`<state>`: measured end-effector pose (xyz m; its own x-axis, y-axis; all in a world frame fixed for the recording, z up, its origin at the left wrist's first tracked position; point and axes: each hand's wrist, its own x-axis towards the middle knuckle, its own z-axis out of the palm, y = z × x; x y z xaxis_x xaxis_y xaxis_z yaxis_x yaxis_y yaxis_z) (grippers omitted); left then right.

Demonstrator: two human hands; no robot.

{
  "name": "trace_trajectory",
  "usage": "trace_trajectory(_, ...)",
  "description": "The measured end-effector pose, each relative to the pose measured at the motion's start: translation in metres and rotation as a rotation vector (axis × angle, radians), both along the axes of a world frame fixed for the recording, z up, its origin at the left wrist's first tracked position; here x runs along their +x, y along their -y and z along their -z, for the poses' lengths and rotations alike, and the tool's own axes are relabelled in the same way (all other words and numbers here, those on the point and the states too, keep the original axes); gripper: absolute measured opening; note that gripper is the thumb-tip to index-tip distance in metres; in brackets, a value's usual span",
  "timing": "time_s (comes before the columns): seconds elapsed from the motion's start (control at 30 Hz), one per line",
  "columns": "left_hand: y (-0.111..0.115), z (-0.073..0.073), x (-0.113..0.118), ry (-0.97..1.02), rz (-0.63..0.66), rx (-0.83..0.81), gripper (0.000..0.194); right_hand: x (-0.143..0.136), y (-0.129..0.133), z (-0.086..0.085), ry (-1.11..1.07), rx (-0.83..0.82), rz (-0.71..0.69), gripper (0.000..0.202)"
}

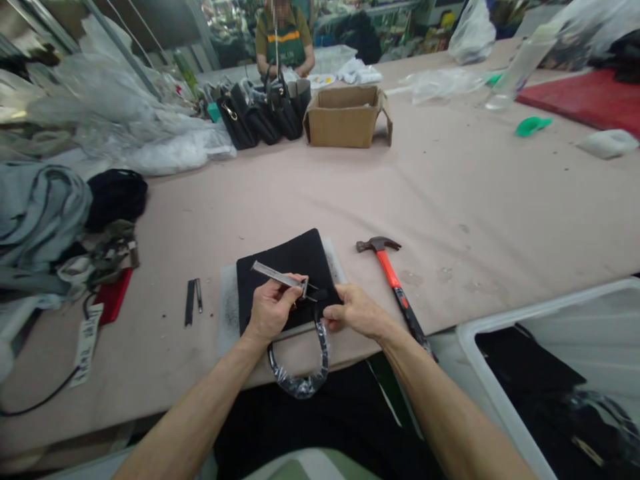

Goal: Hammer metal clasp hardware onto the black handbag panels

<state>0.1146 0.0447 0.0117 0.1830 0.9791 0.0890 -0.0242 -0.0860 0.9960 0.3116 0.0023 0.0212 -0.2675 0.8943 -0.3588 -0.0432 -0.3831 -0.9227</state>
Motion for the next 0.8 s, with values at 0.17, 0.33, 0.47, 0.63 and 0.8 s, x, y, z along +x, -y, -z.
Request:
trace_trajectory(0.17,-0.002,-0.001,0.002,-0.029,-0.010,0.012,0.015,-0.006,0.008,0.005,0.047,-0.049,0.109,0.019)
trace_trajectory(0.33,-0.001,-0.007,0.005,-0.038,-0.012,0.038,0.013,-0.009,0.010,0.008,-0.016,-0.052,0.156,0.023)
trace_trajectory(0.47,0.000,-0.011,0.005,-0.048,0.004,0.030,0.013,-0.010,0.008,0.008,-0.048,-0.057,0.158,0.022)
trace_trajectory(0.63,0.000,-0.009,0.006,-0.077,0.023,0.067,0.012,-0.011,0.006,0.009,-0.053,-0.080,0.147,0.025)
trace_trajectory(0.8,-0.005,-0.007,0.005,-0.102,0.029,0.062,0.011,-0.011,0.004,0.009,-0.034,-0.109,0.141,0.026)
